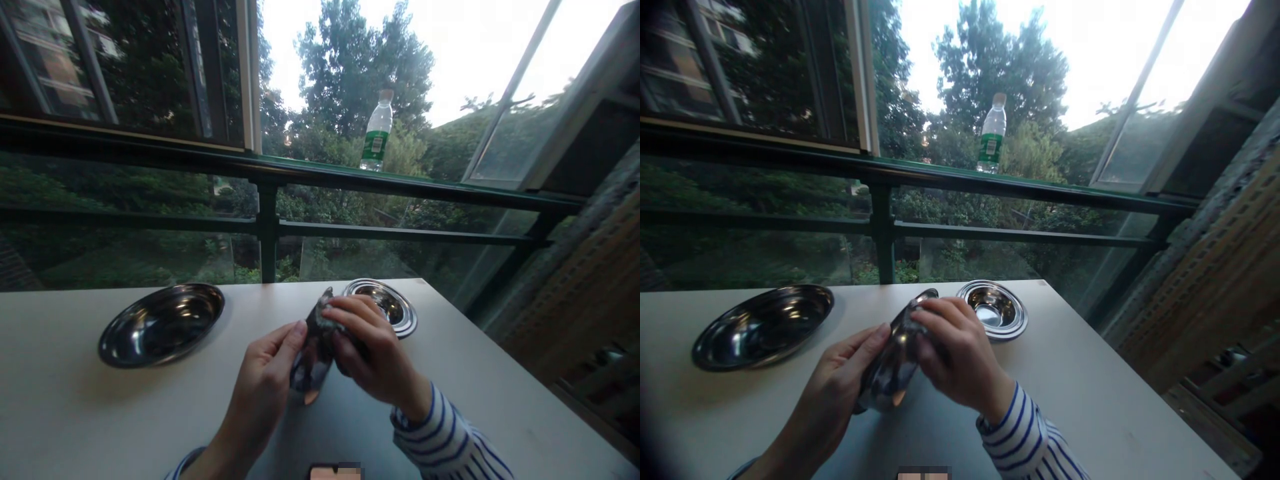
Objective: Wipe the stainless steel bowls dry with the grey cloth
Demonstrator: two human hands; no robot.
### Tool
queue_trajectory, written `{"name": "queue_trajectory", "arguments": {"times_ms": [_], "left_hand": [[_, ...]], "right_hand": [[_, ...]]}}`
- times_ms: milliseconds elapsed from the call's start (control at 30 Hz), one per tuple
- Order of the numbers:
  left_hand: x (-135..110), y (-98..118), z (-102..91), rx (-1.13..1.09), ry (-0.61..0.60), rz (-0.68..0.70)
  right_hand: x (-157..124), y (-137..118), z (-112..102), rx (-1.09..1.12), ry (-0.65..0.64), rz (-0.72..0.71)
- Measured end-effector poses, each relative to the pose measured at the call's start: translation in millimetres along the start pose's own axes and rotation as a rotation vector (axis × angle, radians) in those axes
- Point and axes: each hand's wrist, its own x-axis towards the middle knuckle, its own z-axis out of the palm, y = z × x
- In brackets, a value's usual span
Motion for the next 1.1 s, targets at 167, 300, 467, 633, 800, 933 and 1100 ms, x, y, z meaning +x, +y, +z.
{"name": "queue_trajectory", "arguments": {"times_ms": [167, 300, 467, 633, 800, 933, 1100], "left_hand": [[-3, 2, 3.0, 0.011, -0.004, -0.02], [-4, 3, 3.0, -0.046, 0.037, -0.034], [-3, 3, 3.6, -0.033, 0.032, -0.078], [-4, 4, 4.6, -0.108, 0.065, -0.079], [-2, 4, 4.1, -0.153, 0.109, -0.124], [1, 3, 1.3, -0.208, 0.126, -0.146], [4, 3, -1.5, -0.243, 0.137, -0.118]], "right_hand": [[1, 1, -1, 0.011, 0.038, 0.165], [2, -5, -1, 0.055, -0.028, -0.018], [3, 6, 1, 0.075, 0.025, 0.269], [1, -5, -2, 0.026, -0.059, -0.041], [1, 2, 4, 0.038, -0.011, 0.129], [-1, -5, 2, 0.001, -0.072, 0.056], [-1, -10, 6, 0.008, -0.096, -0.105]]}}
